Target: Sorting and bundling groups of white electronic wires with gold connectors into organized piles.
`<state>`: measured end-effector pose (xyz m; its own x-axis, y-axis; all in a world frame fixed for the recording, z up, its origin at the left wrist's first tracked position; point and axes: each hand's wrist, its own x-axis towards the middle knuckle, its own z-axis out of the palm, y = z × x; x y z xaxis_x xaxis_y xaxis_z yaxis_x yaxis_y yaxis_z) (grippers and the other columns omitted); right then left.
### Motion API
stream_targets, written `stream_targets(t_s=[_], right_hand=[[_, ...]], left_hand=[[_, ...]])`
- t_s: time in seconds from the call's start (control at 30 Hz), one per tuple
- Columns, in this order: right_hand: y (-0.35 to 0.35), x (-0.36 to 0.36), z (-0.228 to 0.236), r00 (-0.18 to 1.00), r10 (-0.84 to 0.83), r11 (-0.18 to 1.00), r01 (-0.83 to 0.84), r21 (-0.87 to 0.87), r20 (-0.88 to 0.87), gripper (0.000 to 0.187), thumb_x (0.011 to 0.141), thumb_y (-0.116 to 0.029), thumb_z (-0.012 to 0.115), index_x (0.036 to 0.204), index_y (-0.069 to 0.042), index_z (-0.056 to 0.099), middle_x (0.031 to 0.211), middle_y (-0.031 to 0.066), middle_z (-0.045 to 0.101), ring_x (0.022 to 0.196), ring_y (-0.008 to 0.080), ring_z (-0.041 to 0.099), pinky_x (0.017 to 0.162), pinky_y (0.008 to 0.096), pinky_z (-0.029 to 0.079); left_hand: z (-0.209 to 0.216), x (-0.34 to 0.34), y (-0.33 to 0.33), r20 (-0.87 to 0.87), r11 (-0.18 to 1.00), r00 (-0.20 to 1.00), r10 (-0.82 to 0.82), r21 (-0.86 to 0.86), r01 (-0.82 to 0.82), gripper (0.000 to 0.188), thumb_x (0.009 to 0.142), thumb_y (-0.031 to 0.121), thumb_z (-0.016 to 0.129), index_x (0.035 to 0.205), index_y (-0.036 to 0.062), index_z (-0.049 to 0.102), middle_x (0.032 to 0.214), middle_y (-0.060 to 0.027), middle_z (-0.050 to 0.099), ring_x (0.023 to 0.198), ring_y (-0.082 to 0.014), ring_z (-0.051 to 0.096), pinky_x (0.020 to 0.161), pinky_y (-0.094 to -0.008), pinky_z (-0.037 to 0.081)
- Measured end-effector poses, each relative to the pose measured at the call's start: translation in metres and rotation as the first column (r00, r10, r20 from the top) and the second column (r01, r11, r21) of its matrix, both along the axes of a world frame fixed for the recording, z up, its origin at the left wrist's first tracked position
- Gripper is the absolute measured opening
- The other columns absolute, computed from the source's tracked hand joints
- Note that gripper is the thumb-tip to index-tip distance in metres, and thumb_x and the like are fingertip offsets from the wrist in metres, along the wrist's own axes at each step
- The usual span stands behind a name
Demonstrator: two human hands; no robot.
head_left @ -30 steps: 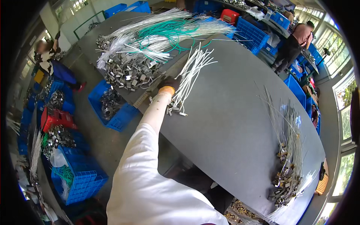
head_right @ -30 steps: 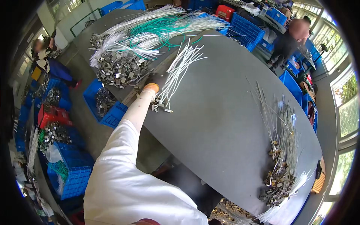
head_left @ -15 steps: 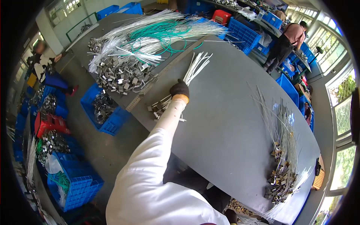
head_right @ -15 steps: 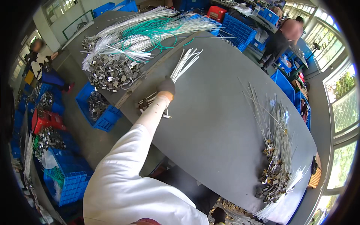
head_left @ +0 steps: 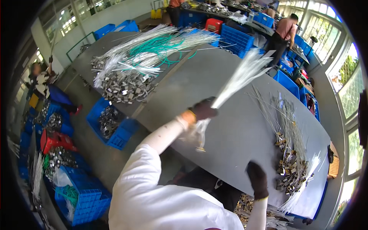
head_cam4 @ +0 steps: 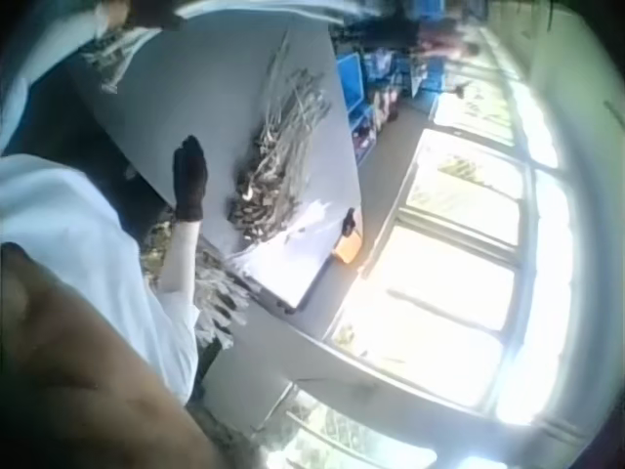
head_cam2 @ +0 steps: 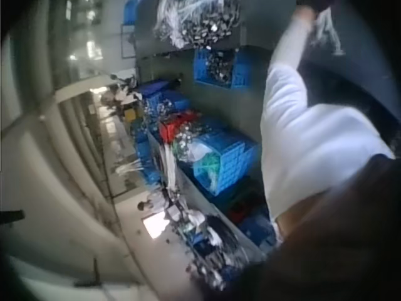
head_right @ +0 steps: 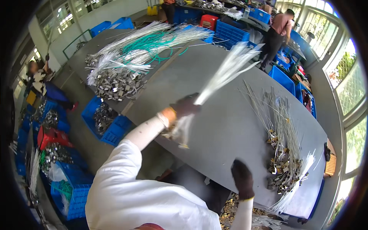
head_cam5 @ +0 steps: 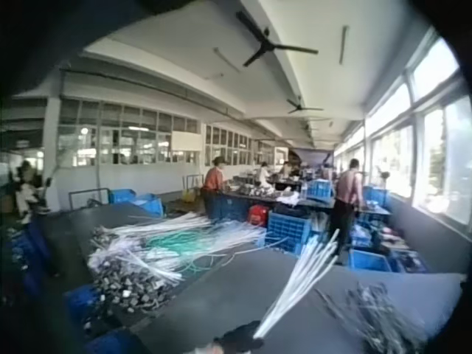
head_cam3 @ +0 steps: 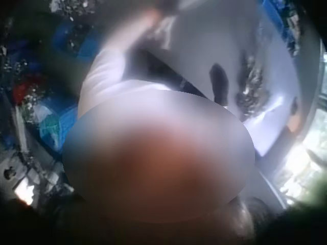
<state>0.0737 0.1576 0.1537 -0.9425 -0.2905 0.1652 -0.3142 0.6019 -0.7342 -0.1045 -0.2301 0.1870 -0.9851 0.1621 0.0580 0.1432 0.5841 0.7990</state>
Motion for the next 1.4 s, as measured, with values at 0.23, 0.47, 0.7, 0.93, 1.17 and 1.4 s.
stream_targets(t_s=[0.23,0.47,0.7,0.93,1.17,1.4], right_hand=[[-0.086,-0.11,0.153,0.961,0.24,0.463,-0.236,-0.854,-0.135,0.088,0.087,-0.036,0.078,0.153,-0.001,0.031,0.14,0.0184,0.055,0.125,0.0321,0.059,0.109,0.0449,0.045],[-0.066,-0.086,0.162,0.99,0.018,0.792,-0.101,-0.602,-0.142,0.084,0.082,-0.03,0.078,0.15,-0.001,0.038,0.141,0.0164,0.055,0.126,0.0298,0.057,0.108,0.044,0.044],[-0.073,-0.113,0.176,0.929,-0.291,0.892,0.177,-0.416,-0.229,0.066,0.083,-0.019,0.078,0.141,-0.001,0.052,0.108,0.0077,0.067,0.095,0.014,0.065,0.082,0.0328,0.054],[-0.068,-0.122,0.213,0.913,-0.09,0.94,-0.053,-0.336,-0.397,0.054,0.082,-0.02,0.083,0.127,-0.002,0.059,0.11,0.0087,0.071,0.098,0.0172,0.066,0.084,0.0343,0.054],[0.0,-0.072,0.139,0.812,-0.301,0.846,-0.015,-0.533,-0.5,0.067,0.089,-0.02,0.078,0.145,0.0,0.046,0.126,0.0154,0.066,0.113,0.0225,0.064,0.096,0.0382,0.052],[0.009,0.028,-0.078,0.96,-0.141,0.925,0.214,0.314,-0.24,0.03,0.09,-0.017,0.062,0.12,-0.015,0.066,0.089,0.0139,0.068,0.075,0.0356,0.066,0.068,0.0466,0.053]], left_hand=[[0.021,0.064,0.151,-0.5,0.934,0.832,-0.24,0.116,0.339,0.066,0.082,0.014,0.066,0.143,0.0016,0.044,0.128,-0.0252,0.059,0.108,-0.0426,0.064,0.092,-0.0478,0.054],[0.078,0.081,0.154,-0.449,0.846,0.849,-0.28,0.303,0.44,0.09,0.079,0.022,0.078,0.154,0.0048,0.031,0.141,-0.022,0.053,0.129,-0.0371,0.054,0.108,-0.0426,0.045],[0.052,0.06,0.227,-0.32,0.989,0.938,-0.136,0.011,0.147,0.059,0.089,0.038,0.067,0.134,0.0041,0.05,0.109,-0.0245,0.067,0.091,-0.0427,0.067,0.079,-0.0538,0.053],[0.111,0.031,0.198,-0.401,0.787,0.847,-0.349,0.366,0.498,0.059,0.082,0.027,0.082,0.131,0.0047,0.059,0.116,-0.0145,0.07,0.106,-0.0258,0.068,0.093,-0.0387,0.054],[0.109,0.046,0.217,-0.229,0.71,0.932,-0.28,0.604,0.362,0.048,0.081,0.026,0.084,0.118,0.0029,0.064,0.102,-0.0074,0.069,0.09,-0.017,0.064,0.082,-0.0324,0.053],[0.106,0.039,0.226,-0.441,0.78,0.87,-0.219,0.456,0.428,0.027,0.083,0.021,0.08,0.102,0.0044,0.07,0.091,-0.0019,0.069,0.08,-0.0128,0.062,0.076,-0.0305,0.05]])
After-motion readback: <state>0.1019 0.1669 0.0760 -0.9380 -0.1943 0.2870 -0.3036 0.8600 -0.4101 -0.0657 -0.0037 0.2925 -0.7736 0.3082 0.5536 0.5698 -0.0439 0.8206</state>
